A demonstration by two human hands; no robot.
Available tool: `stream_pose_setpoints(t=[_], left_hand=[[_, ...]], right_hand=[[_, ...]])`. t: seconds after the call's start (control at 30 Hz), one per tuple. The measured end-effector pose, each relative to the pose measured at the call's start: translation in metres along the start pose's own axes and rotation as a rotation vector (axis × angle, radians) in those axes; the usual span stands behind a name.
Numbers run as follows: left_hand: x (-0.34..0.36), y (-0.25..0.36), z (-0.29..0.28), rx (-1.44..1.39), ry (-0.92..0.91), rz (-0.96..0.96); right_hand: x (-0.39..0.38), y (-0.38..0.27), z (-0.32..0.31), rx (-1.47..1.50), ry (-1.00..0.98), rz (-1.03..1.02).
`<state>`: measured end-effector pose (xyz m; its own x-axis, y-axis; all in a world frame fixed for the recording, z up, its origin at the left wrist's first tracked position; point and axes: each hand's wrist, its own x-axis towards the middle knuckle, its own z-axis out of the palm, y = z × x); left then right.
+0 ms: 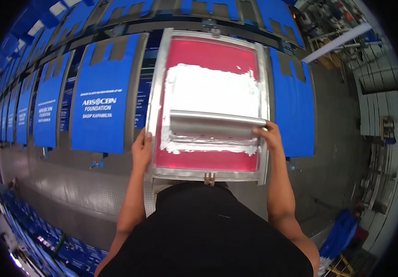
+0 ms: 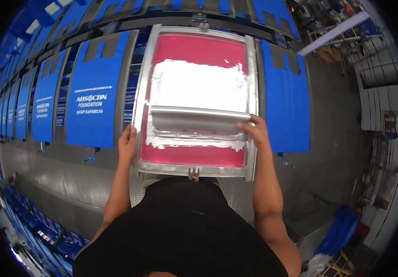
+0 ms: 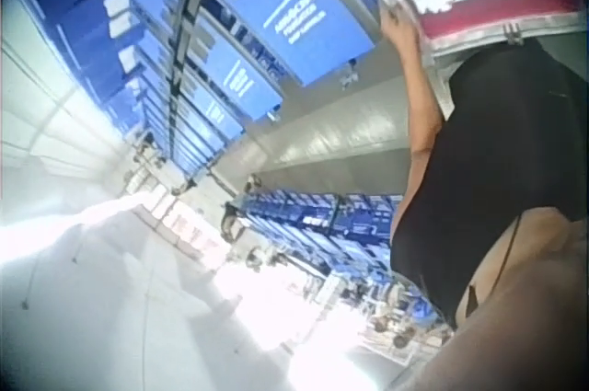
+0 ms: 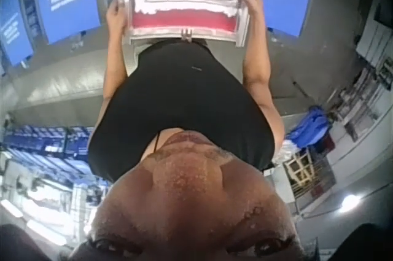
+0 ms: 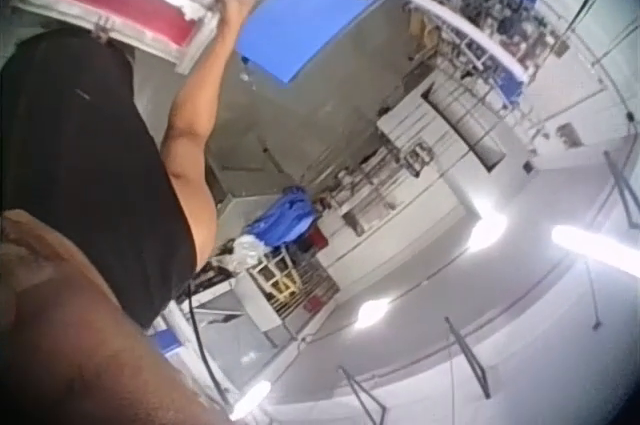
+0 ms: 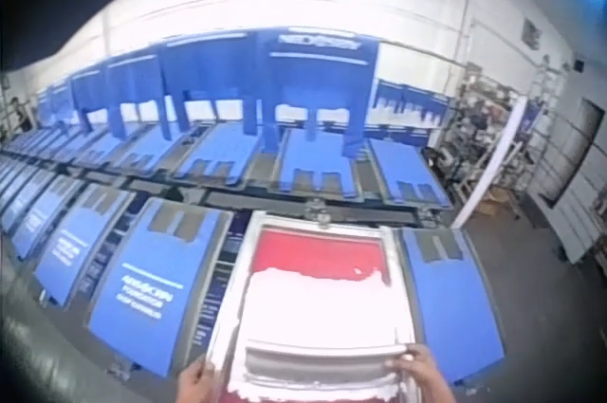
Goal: Printing logos onto t-shirts using a manual screen-printing press and squeegee.
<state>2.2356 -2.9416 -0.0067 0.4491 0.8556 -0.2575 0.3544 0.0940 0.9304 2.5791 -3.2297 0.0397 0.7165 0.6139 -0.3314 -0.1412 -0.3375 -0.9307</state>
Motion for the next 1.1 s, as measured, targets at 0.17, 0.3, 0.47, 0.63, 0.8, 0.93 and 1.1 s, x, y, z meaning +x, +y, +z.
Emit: stream_pose_setpoints(t=[0.17,0.3,0.47,0.63,0.8,0.93,1.1], left_hand=[[-0.01,0.003,0.015,0.067,0.01,0.011],[-0.012,-0.001,0.014,0.015,0.006,-0.012],[-0.008,-0.013,0.012,0.183,0.049,0.001],[0.003,0.013,0.02,0.106,0.074,-0.085],[0.009,0.003,0.023,0.083,0.034,-0.018],[0.004,-0.007,0.026,0.07,0.018,-0.09],[-0.001,-0.012,0.027,0.079,0.035,-0.026]], right_hand=[[0.001,0.0,-0.016,0.06,-0.032,0.004],[0.005,-0.001,-0.019,0.015,-0.06,0.003],[0.015,0.001,-0.02,-0.157,0.002,0.009],[0.023,0.004,-0.027,-0.05,-0.039,-0.006],[0.028,0.0,-0.022,0.002,-0.066,-0.031],[0.024,0.019,-0.02,-0.035,-0.036,0.004],[0.018,0.021,-0.022,-0.06,-0.04,0.036]])
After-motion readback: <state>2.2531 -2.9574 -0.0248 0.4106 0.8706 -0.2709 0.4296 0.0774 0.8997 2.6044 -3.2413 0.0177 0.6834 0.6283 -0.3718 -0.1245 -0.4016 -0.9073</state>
